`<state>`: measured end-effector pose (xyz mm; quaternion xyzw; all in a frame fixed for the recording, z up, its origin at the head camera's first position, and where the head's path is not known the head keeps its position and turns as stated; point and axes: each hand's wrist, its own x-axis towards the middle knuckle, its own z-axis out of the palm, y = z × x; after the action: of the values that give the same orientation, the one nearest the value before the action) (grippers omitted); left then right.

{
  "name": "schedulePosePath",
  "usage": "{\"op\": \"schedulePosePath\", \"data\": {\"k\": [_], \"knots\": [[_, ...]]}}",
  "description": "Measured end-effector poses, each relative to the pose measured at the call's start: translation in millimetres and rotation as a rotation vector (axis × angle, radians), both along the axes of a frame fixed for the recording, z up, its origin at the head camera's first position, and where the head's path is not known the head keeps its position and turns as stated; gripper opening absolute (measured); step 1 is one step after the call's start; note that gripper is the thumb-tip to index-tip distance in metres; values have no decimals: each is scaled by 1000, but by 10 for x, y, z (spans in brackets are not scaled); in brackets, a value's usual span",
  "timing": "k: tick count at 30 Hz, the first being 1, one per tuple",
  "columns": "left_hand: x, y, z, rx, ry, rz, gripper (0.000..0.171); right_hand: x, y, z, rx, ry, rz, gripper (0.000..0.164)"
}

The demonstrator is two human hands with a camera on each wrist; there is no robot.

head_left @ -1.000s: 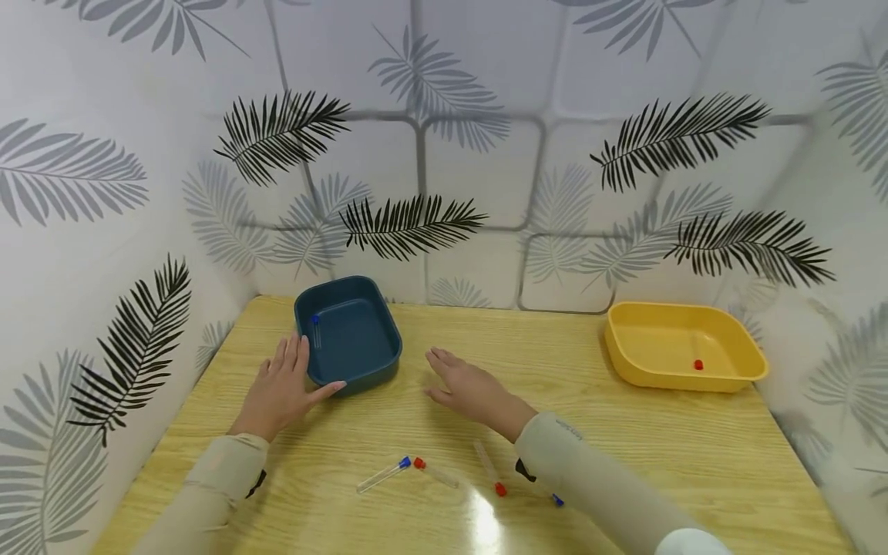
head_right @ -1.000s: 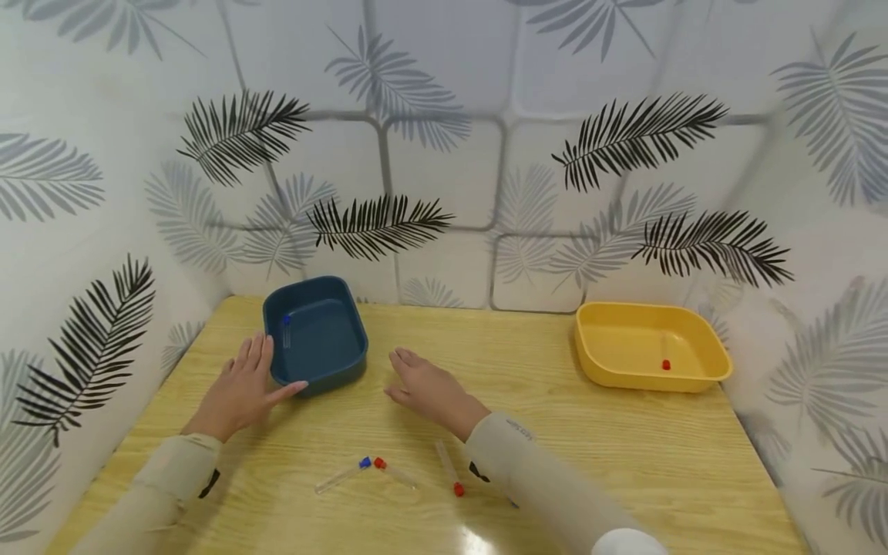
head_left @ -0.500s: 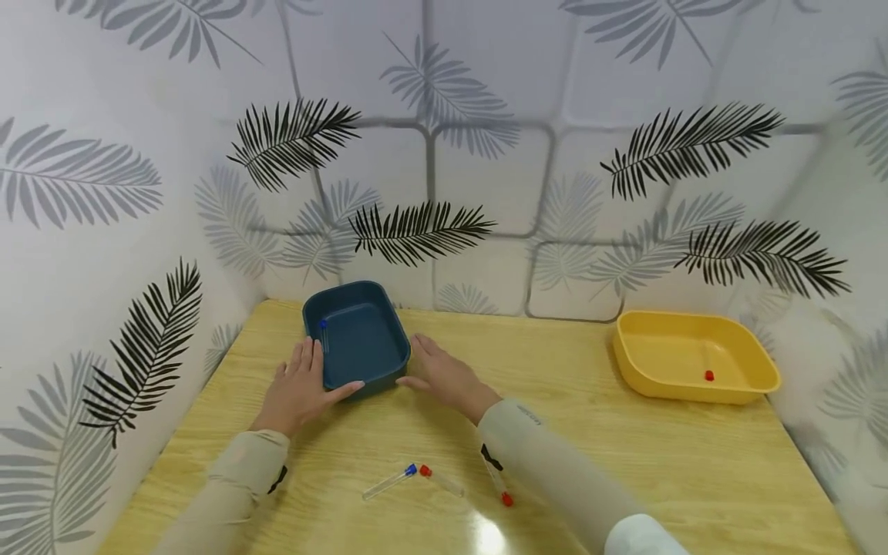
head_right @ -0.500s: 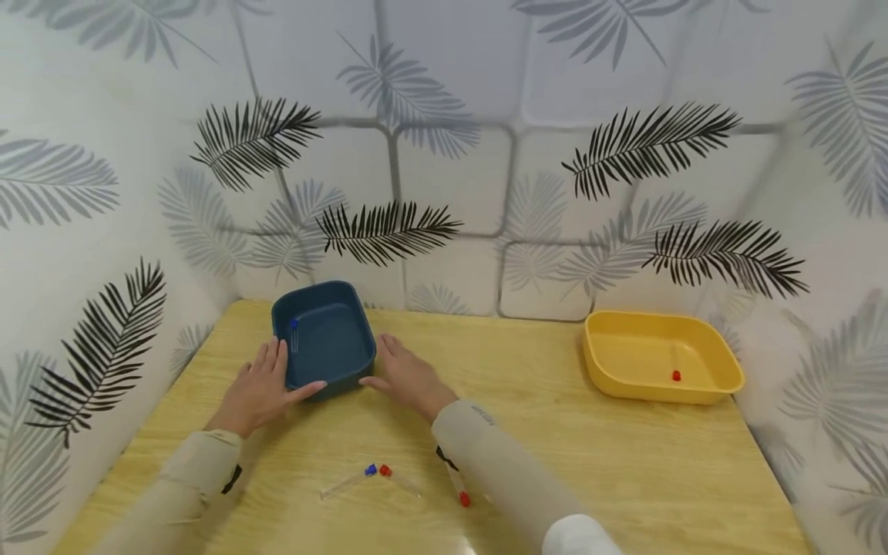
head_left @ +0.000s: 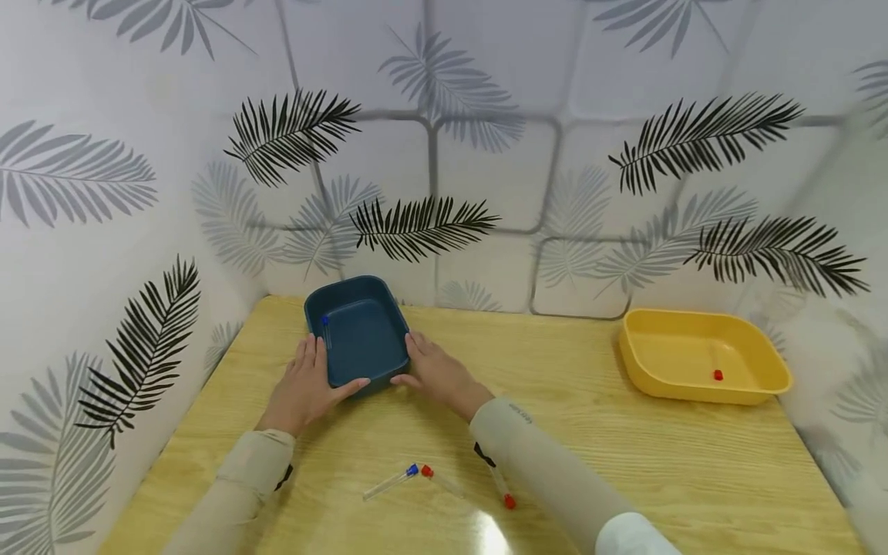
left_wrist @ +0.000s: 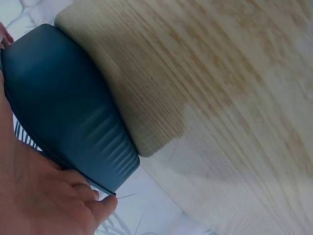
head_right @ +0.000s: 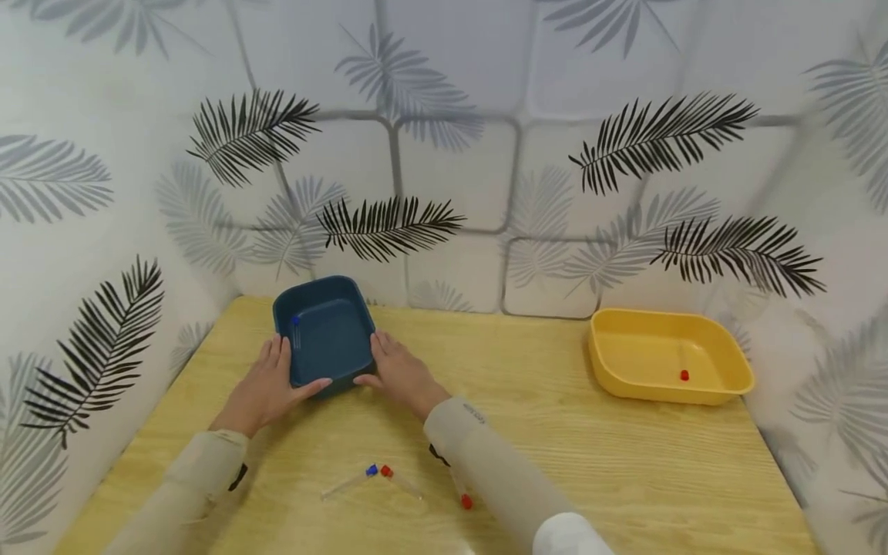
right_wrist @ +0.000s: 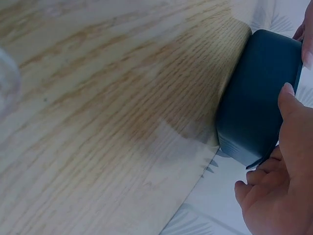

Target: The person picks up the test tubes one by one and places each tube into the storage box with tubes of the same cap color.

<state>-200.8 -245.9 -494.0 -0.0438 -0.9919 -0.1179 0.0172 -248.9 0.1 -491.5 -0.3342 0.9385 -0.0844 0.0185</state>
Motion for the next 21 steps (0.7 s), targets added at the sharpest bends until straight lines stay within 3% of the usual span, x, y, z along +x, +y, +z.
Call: {"op": "schedulePosePath", "data": {"k": [21], "knots": [[-5,38,-13,14,-4,-33,124,112,121,-6,-18,198,39,63]]}}
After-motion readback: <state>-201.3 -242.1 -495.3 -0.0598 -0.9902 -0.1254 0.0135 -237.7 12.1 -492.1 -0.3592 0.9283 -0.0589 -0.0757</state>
